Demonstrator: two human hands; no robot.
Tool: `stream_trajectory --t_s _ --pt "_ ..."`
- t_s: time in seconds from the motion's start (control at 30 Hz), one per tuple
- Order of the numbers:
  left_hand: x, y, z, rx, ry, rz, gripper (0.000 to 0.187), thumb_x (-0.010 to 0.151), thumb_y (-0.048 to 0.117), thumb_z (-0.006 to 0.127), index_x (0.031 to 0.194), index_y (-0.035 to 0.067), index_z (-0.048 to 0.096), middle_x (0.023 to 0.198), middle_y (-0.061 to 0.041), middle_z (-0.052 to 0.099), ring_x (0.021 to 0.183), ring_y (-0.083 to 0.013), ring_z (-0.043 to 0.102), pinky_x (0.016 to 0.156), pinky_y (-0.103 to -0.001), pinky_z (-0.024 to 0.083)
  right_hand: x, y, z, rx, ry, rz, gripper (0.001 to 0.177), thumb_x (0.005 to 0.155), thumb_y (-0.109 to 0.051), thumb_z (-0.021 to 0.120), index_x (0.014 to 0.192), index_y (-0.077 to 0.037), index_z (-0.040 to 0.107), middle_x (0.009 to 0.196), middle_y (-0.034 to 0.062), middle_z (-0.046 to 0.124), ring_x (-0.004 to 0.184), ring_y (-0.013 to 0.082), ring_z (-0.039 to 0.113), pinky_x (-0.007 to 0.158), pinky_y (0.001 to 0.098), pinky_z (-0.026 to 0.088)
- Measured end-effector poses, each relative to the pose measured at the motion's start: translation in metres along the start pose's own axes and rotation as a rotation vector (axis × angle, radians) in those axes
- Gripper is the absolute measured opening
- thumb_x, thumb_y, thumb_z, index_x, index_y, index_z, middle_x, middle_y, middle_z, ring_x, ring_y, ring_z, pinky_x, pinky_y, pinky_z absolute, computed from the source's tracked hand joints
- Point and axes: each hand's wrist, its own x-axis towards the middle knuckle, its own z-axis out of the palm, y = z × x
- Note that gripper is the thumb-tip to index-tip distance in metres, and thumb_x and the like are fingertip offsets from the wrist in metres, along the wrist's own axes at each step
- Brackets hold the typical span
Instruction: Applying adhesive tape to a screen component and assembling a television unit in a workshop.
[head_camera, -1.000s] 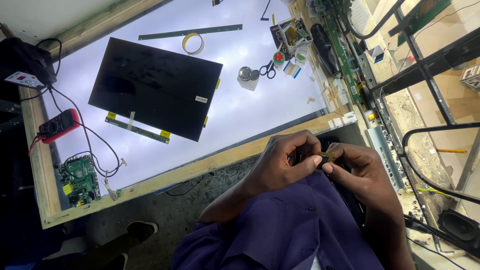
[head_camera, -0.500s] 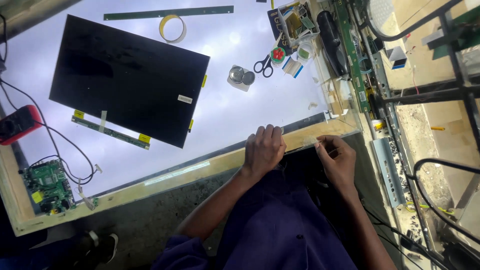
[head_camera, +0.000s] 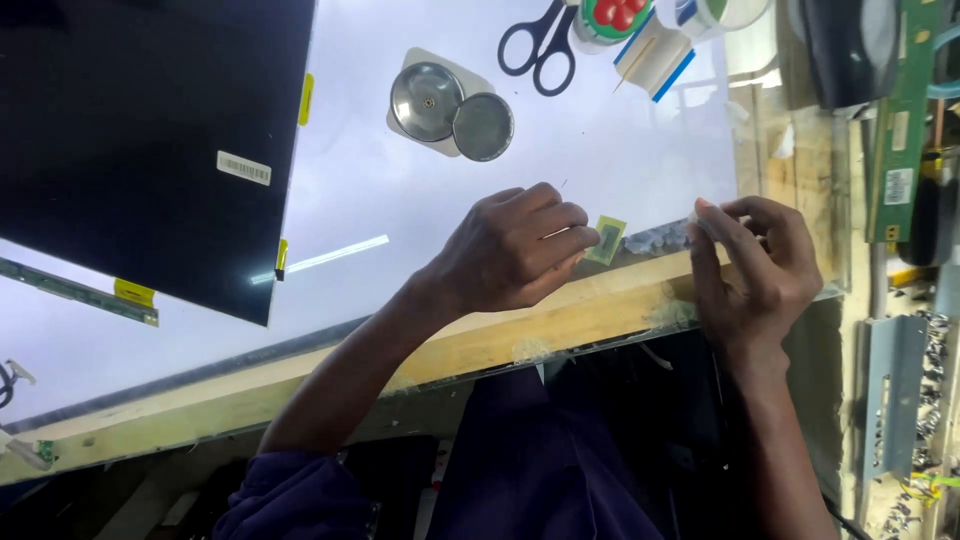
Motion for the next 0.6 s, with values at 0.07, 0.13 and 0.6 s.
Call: stream_trajectory --t_s 0.07,0.13,0.6 --pt "-0.007 -0.01 -0.005 -0.016 -0.056 0.114 0.024 0.083 0.002 0.079 0.103 0.007 0.068 0.102 -0.007 0.067 0.085 -0.0255 0.058 0.058 -0.033 0.046 -0.001 0.0 0.003 -0.078 0.057 -0.045 0.004 0.104 0.011 0.075 0.103 0.008 0.077 0.095 0.0254 0.063 0.078 0.0336 0.061 0.061 0.0389 0.046" --pt "-0.006 -0.011 -0.004 0.071 -0.051 0.167 0.017 0.089 0.002 0.074 0.104 0.009 0.069 0.104 -0.004 0.067 0.084 -0.0213 0.058 0.056 -0.03 0.04 -0.006 0.003 0.004 -0.113 0.047 -0.06 0.005 0.104 0.012 0.076 0.102 0.008 0.078 0.093 0.025 0.064 0.076 0.0334 0.061 0.063 0.0395 0.047" --pt "-0.011 -0.017 -0.004 0.245 -0.059 0.325 0.01 0.092 0.0 0.064 0.091 0.01 0.068 0.103 -0.003 0.068 0.078 -0.0152 0.056 0.057 -0.027 0.035 -0.007 0.001 -0.021 -0.32 -0.219 -0.155 0.035 0.096 0.016 0.059 0.127 0.001 0.066 0.102 0.019 0.062 0.088 0.0305 0.06 0.071 0.039 0.051"
